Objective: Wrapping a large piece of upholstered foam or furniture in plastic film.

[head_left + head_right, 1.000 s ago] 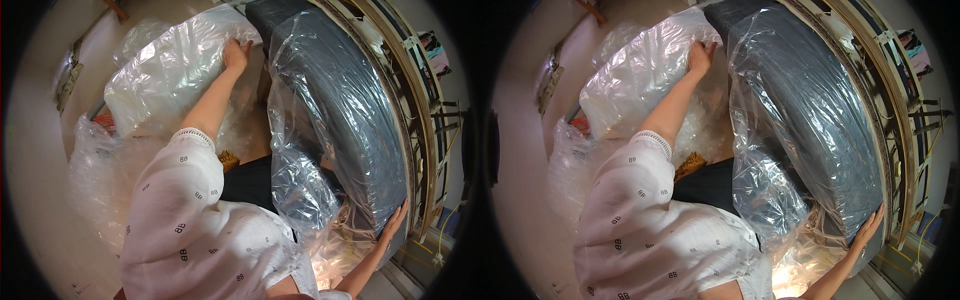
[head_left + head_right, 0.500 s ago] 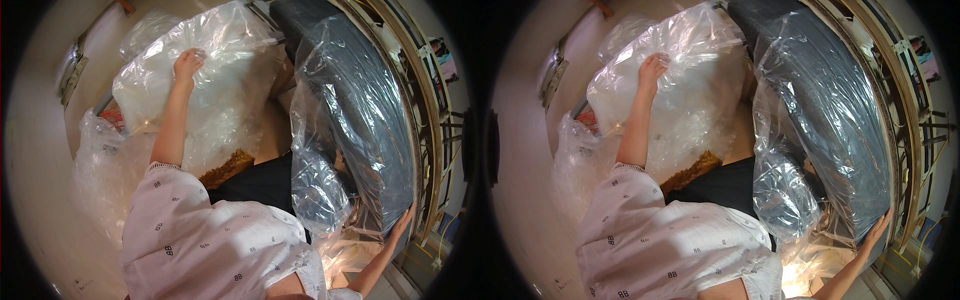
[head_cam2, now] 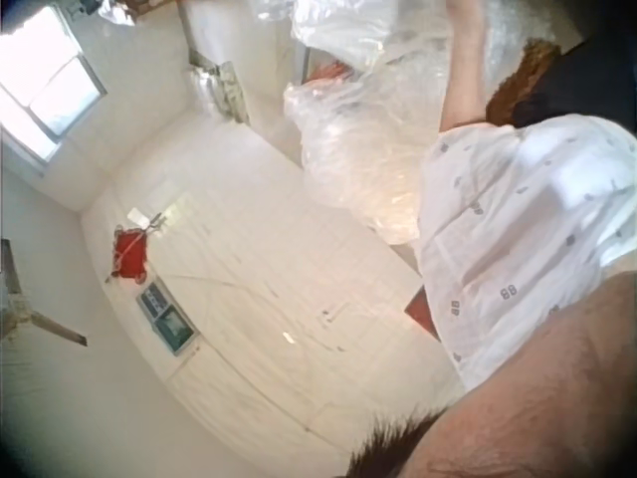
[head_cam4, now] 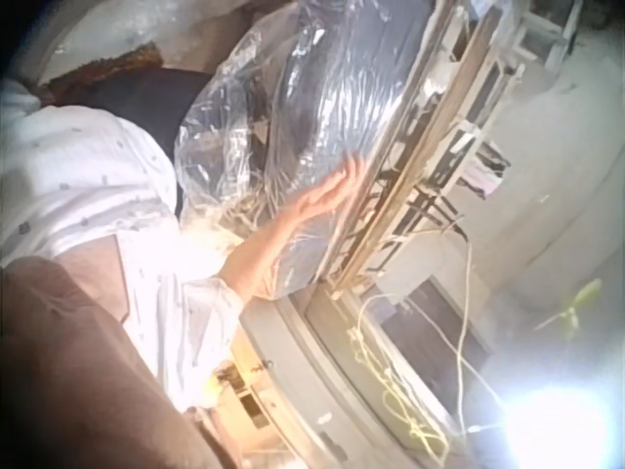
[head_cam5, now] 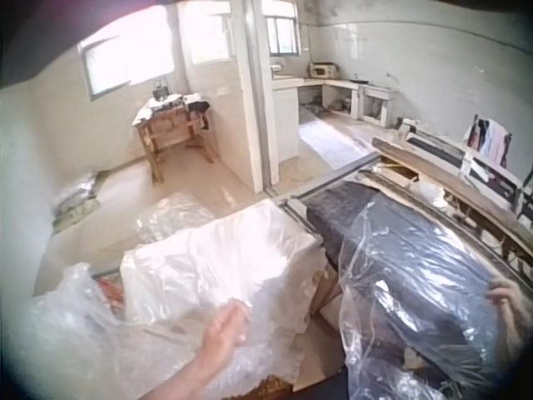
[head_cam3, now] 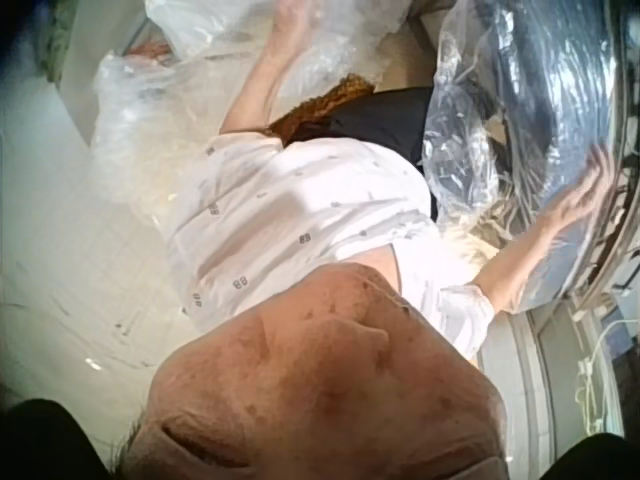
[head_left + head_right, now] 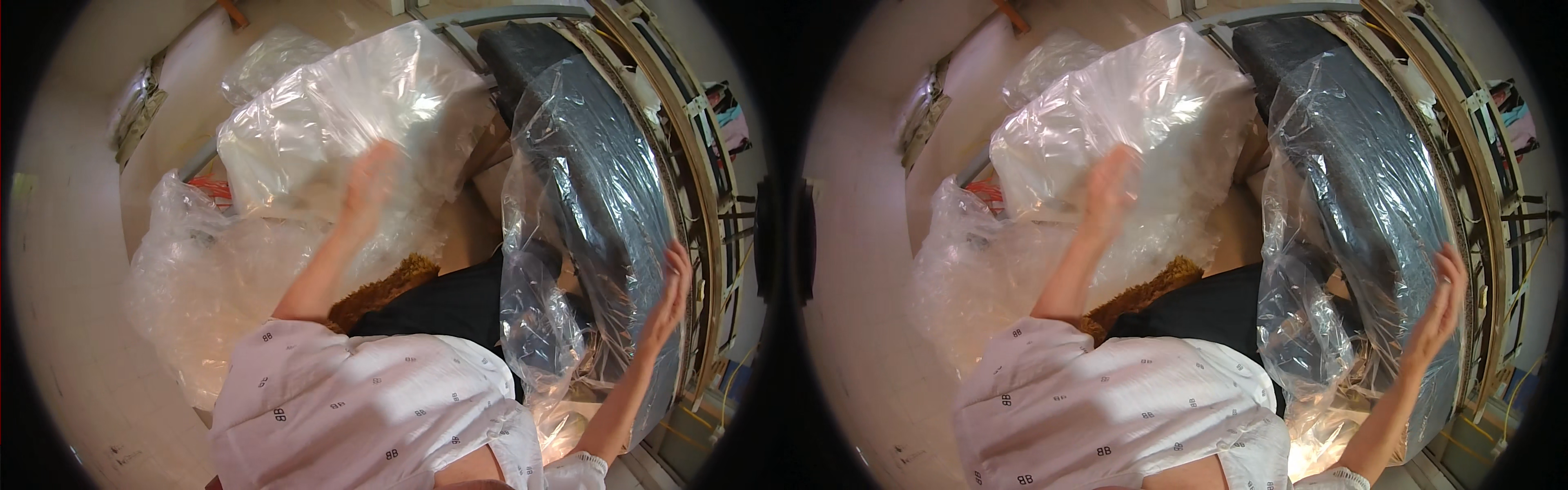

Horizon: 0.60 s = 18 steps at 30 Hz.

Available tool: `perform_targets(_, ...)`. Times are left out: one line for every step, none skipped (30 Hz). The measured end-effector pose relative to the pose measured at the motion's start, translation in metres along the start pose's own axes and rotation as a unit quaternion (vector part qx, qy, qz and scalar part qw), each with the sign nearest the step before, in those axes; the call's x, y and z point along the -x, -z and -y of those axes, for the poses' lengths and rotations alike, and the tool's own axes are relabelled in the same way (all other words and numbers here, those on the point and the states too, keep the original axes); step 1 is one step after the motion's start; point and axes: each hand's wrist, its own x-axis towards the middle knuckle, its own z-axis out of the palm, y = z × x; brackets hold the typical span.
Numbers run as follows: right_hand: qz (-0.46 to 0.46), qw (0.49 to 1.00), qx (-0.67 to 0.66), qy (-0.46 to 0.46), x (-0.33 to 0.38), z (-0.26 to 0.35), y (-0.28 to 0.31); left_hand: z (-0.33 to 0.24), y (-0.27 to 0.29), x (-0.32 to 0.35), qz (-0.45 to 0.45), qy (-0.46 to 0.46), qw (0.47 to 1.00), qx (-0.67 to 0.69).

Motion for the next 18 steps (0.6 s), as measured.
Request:
perform_targets(0.038, 0.998, -0.055, -0.02, -0.003, 0.014, -0.019, 0.008, -0.007, 0.025, 0.124, -0.029, 0.992, -0.019)
perform_targets(0.085, 0.988, -0.121, -0.053, -0.005, 0.034, -0.039, 0.015, -0.017, 0.041, 0.254, 0.009, 0.965, 0.072)
perform_targets(0.129, 0.97, -0.187, -0.084, -0.008, 0.052, -0.06, 0.022, -0.029, 0.054, 0.325, 0.009, 0.945, 0.044)
perform_targets(0.171, 0.946, -0.25, -0.119, -0.01, 0.065, -0.079, 0.022, -0.04, 0.067, 0.408, 0.081, 0.906, 0.077)
perform_targets(0.208, 0.915, -0.31, -0.155, -0.011, 0.075, -0.099, 0.025, -0.053, 0.082, 0.466, 0.095, 0.872, 0.116)
perform_targets(0.237, 0.888, -0.346, -0.19, -0.011, 0.085, -0.123, 0.03, -0.065, 0.101, 0.505, 0.078, 0.849, 0.134)
perform_targets(0.26, 0.86, -0.376, -0.228, -0.01, 0.095, -0.143, 0.033, -0.074, 0.113, 0.59, 0.095, 0.789, 0.144)
perform_targets(0.286, 0.847, -0.371, -0.25, -0.007, 0.105, -0.16, 0.037, -0.084, 0.126, 0.657, 0.088, 0.728, 0.175)
perform_targets(0.308, 0.835, -0.365, -0.273, -0.006, 0.108, -0.172, 0.031, -0.087, 0.129, 0.697, 0.109, 0.69, 0.161)
perform_targets(0.336, 0.823, -0.375, -0.261, -0.009, 0.103, -0.18, 0.017, -0.091, 0.134, 0.731, 0.127, 0.655, 0.143)
perform_targets(0.362, 0.811, -0.385, -0.251, -0.012, 0.097, -0.184, 0.004, -0.095, 0.139, 0.764, 0.145, 0.616, 0.126)
perform_targets(0.386, 0.797, -0.396, -0.242, -0.014, 0.089, -0.185, -0.014, -0.091, 0.129, 0.751, 0.07, 0.655, 0.039)
perform_targets(0.35, 0.827, -0.385, -0.214, -0.017, 0.089, -0.176, -0.031, -0.079, 0.111, 0.723, -0.01, 0.689, -0.046)
perform_targets(0.324, 0.85, -0.373, -0.182, -0.02, 0.096, -0.161, -0.017, -0.059, 0.094, 0.609, -0.07, 0.79, -0.031)
perform_targets(0.284, 0.877, -0.356, -0.154, -0.022, 0.101, -0.136, -0.024, -0.046, 0.073, 0.42, -0.255, 0.865, -0.107)
perform_targets(0.312, 0.879, -0.334, -0.136, -0.02, 0.104, -0.113, -0.044, -0.031, 0.058, 0.257, -0.222, 0.92, -0.196)
perform_targets(0.341, 0.878, -0.315, -0.115, -0.012, 0.108, -0.092, -0.037, -0.017, 0.033, 0.134, -0.172, 0.951, -0.219)
perform_targets(0.398, 0.851, -0.343, -0.003, 0.001, 0.107, -0.078, -0.035, -0.003, 0.008, 0.107, -0.21, 0.922, -0.308)
